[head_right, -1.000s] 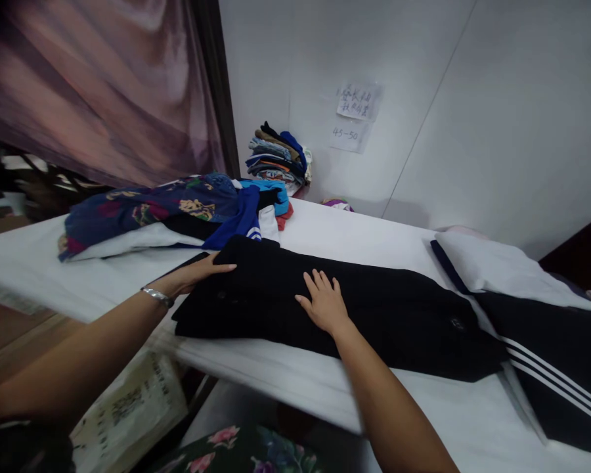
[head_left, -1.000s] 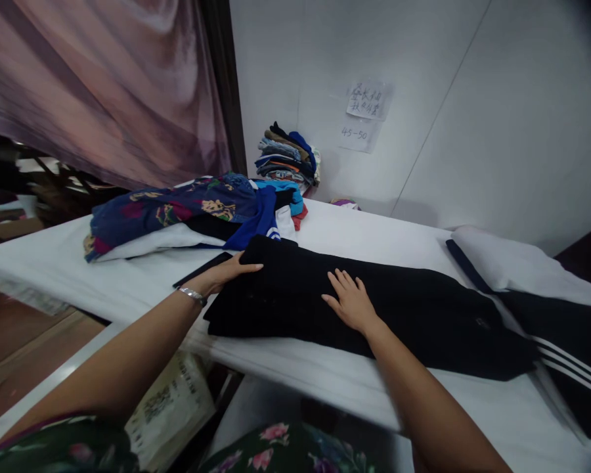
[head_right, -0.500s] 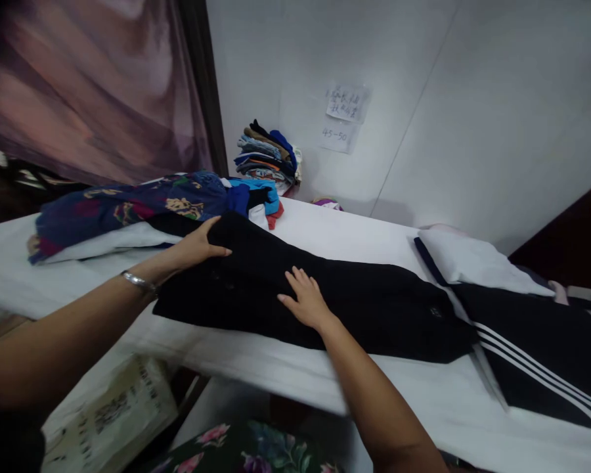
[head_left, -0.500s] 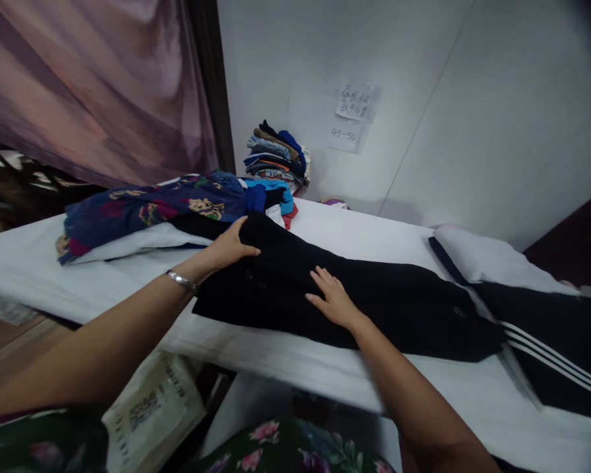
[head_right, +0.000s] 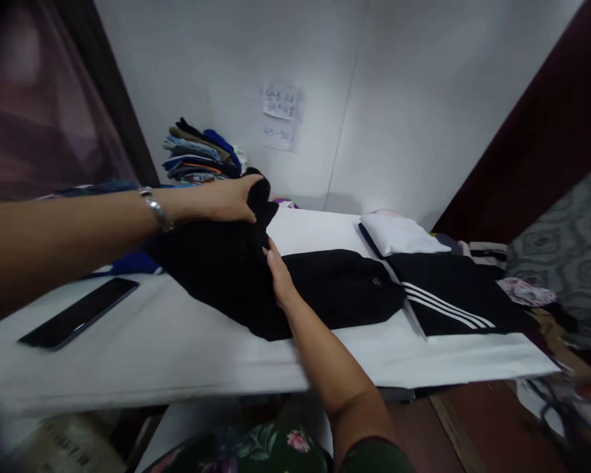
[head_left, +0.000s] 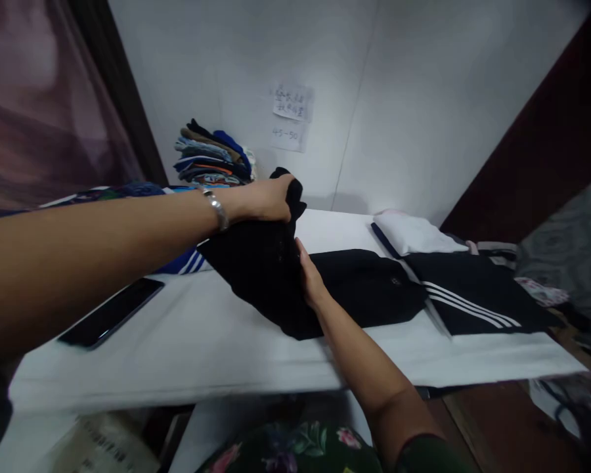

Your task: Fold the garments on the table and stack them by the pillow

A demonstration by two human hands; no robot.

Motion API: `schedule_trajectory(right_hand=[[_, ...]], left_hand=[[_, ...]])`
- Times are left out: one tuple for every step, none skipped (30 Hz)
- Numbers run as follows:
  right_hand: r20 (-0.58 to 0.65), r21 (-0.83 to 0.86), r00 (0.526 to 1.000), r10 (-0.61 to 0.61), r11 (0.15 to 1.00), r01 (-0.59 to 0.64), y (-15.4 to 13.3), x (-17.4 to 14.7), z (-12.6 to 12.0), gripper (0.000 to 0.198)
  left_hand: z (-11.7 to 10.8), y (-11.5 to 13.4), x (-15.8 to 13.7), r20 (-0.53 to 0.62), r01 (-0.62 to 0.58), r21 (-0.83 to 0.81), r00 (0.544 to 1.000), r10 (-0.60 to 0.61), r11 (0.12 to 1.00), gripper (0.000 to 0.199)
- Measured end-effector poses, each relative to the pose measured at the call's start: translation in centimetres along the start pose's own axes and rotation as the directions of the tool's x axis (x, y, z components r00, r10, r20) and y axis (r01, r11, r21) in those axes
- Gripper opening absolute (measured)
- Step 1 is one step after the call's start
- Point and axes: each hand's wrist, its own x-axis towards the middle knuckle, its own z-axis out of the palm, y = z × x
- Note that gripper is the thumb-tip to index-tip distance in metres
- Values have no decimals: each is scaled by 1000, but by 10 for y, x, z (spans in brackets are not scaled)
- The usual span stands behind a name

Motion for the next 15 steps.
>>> schedule_trajectory(right_hand=[[-29,74,1000,0,997,2,-2,0,-2,67],[-63,127,998,17,992,-9,-5,-1,-5,67],[-102,164,993,52,986,-35,-6,-1,-10,68],[-148,193,984,99,979,-69,-7,-2,-17,70],[-199,228,969,146,969,-99,-7,-4,-25,73],[-248,267,951,184,957,-115,-7,-6,-35,75],[-290,302,935,206,946,-115,-5,-9,-45,76],[-327,335,922,207,938,-91,-3,-12,-55,74],[-366,368,912,184,929,-40,-1,-15,-65,70],[-405,394,902,151,919,23,1,-19,-74,64],[-444,413,889,117,906,87,3,-23,-83,57],[-481,427,872,90,893,144,6,-27,-91,50],[-514,439,855,72,878,190,8,-30,-98,45],[-538,449,840,68,867,217,10,-33,-103,43],[-557,458,826,82,861,223,13,-36,-108,42]], left_hand=[[6,15,11,30,-8,-17,1000,8,1000,68],[13,30,21,56,-18,-35,998,20,999,65],[21,45,30,84,-36,-56,996,40,998,62],[29,61,38,118,-58,-81,991,68,995,57],[38,77,45,164,-83,-114,981,102,990,49],[47,92,50,234,-100,-158,963,136,982,40],[57,107,54,317,-94,-215,935,160,972,35],[66,120,56,406,-60,-280,897,175,958,37],[75,132,56,490,-1,-352,852,186,936,41],[84,140,55,553,70,-427,809,199,901,44],[93,145,53,592,136,-502,774,225,854,49],[101,145,51,605,184,-571,752,260,800,57],[108,141,47,595,203,-633,745,302,747,64],[115,134,43,566,194,-683,750,342,704,68],[121,123,38,518,159,-714,775,362,682,67]])
